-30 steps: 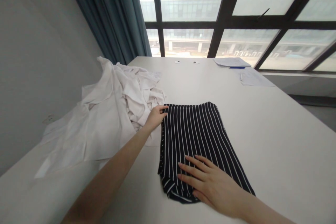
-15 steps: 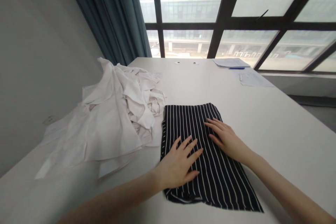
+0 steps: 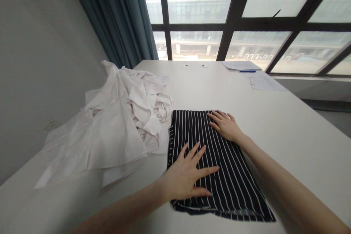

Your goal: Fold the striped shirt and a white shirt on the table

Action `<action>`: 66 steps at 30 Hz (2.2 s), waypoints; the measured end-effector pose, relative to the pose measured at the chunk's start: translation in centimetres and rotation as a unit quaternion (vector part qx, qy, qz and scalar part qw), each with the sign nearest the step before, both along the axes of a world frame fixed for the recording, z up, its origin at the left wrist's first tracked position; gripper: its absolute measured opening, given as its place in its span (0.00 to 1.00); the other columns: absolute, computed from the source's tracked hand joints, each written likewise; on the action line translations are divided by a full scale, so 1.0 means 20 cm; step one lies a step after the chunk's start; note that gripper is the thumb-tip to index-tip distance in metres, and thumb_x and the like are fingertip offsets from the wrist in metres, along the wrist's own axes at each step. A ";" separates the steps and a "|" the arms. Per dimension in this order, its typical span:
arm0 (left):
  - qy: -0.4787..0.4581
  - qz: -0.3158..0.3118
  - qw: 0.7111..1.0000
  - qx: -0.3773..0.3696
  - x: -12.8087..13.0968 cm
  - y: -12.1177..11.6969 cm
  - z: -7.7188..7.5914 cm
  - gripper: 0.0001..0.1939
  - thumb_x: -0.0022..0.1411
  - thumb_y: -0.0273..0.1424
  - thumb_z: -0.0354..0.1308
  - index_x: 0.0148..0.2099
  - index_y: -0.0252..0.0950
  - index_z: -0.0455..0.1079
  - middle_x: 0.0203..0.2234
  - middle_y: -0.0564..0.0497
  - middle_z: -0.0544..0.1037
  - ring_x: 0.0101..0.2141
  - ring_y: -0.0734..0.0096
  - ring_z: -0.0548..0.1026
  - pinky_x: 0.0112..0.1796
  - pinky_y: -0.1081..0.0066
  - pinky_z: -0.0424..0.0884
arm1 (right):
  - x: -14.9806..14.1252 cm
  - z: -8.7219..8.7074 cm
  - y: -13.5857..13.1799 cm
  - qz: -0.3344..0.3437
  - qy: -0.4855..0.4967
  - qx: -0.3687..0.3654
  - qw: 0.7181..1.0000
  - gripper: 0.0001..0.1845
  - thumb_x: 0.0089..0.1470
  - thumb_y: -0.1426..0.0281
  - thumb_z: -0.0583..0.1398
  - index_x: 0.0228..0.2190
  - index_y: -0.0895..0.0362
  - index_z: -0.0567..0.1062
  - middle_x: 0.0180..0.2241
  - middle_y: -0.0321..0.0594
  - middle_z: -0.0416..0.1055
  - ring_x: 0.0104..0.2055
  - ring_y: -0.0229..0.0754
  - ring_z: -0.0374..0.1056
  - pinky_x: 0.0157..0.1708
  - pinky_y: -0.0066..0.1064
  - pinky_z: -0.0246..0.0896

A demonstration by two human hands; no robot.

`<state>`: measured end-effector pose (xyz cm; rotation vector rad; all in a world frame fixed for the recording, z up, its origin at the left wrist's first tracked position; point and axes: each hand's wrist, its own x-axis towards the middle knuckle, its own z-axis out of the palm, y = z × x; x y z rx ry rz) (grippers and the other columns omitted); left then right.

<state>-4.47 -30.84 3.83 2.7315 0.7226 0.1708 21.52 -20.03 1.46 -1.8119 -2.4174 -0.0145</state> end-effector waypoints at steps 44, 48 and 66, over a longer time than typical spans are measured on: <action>0.001 0.083 0.989 0.124 -0.10 0.17 -0.03 0.28 0.66 0.40 0.54 0.66 0.41 0.57 0.65 0.44 0.59 0.66 0.53 0.53 0.62 0.47 0.52 | -0.12 0.16 -0.79 0.098 0.067 0.040 0.992 0.23 0.65 0.70 0.48 0.60 0.49 0.63 0.61 0.39 0.63 0.64 0.48 0.56 0.60 0.51 0.54; 0.019 0.060 0.995 0.072 -0.21 -0.01 -0.03 0.34 0.65 0.43 0.56 0.69 0.47 0.49 0.68 0.44 0.52 0.67 0.49 0.48 0.61 0.42 0.50 | 0.06 0.10 -0.64 -0.082 0.121 0.050 0.988 0.25 0.63 0.63 0.49 0.59 0.56 0.64 0.51 0.51 0.71 0.50 0.55 0.69 0.47 0.52 0.65; -0.110 0.149 0.981 0.053 -0.36 -0.03 -0.08 0.19 0.71 0.30 0.46 0.61 0.41 0.63 0.62 0.45 0.64 0.66 0.58 0.53 0.62 0.49 0.54 | 0.06 0.07 -0.44 -0.065 0.401 -0.031 0.913 0.25 0.58 0.62 0.56 0.57 0.48 0.67 0.59 0.41 0.66 0.62 0.52 0.60 0.62 0.54 0.52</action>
